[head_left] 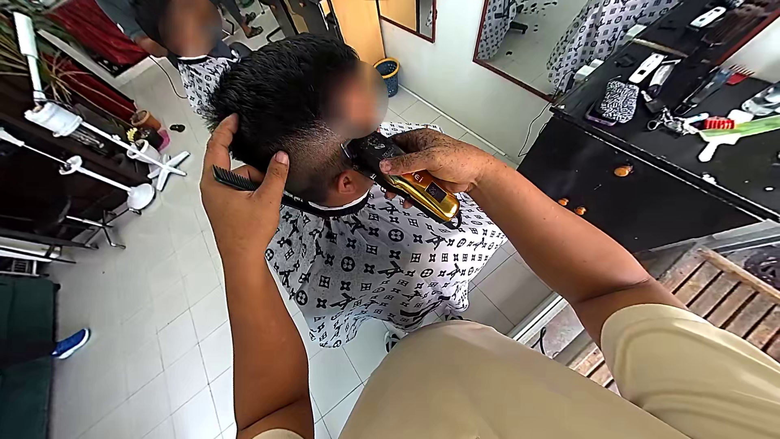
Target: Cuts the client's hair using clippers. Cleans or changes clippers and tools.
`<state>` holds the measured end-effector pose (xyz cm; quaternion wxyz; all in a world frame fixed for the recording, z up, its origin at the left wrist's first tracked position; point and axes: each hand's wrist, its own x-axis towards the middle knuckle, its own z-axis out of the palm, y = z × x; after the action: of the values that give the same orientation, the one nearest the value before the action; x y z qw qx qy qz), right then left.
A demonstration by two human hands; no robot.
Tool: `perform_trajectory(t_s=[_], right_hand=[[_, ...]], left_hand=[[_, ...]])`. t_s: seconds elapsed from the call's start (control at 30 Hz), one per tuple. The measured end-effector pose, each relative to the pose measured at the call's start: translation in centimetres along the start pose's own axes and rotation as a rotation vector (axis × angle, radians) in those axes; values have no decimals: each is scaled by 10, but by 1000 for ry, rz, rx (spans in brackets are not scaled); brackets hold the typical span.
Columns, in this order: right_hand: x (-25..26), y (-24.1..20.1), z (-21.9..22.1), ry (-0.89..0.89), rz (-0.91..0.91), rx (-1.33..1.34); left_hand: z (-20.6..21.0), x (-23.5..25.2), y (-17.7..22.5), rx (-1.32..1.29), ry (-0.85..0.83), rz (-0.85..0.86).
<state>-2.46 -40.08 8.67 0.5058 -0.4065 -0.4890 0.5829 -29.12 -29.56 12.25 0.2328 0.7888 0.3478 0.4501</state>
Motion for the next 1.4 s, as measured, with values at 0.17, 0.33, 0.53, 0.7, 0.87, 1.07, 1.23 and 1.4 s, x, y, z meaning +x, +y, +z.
perform_trajectory(t_s=[0.17,0.33,0.53,0.7,0.87,1.07,1.23,1.4], right_hand=[[-2,-1,7,19,-44,-2],[-2,-2,16,43,-87,-50],[-16,8,25,-32,40,-117],[-12,-1,21,20,55,-7],[-9,-4,20,-1,58,-24],[-9,-7,29,44,14,-98],[-8,-7,34,65,-22,-113],[-9,-9,38,78,5,-109]], left_hand=[[1,-1,-1,-1,0,1],[1,-2,-1,-8,7,7],[-1,-2,-2,-31,-7,12],[-2,-2,-2,-22,-17,21],[-2,-2,-5,-21,-12,23],[-1,-1,-6,-29,-5,43],[-1,-1,-6,-38,-9,47],[-1,-1,-8,-23,-8,53]])
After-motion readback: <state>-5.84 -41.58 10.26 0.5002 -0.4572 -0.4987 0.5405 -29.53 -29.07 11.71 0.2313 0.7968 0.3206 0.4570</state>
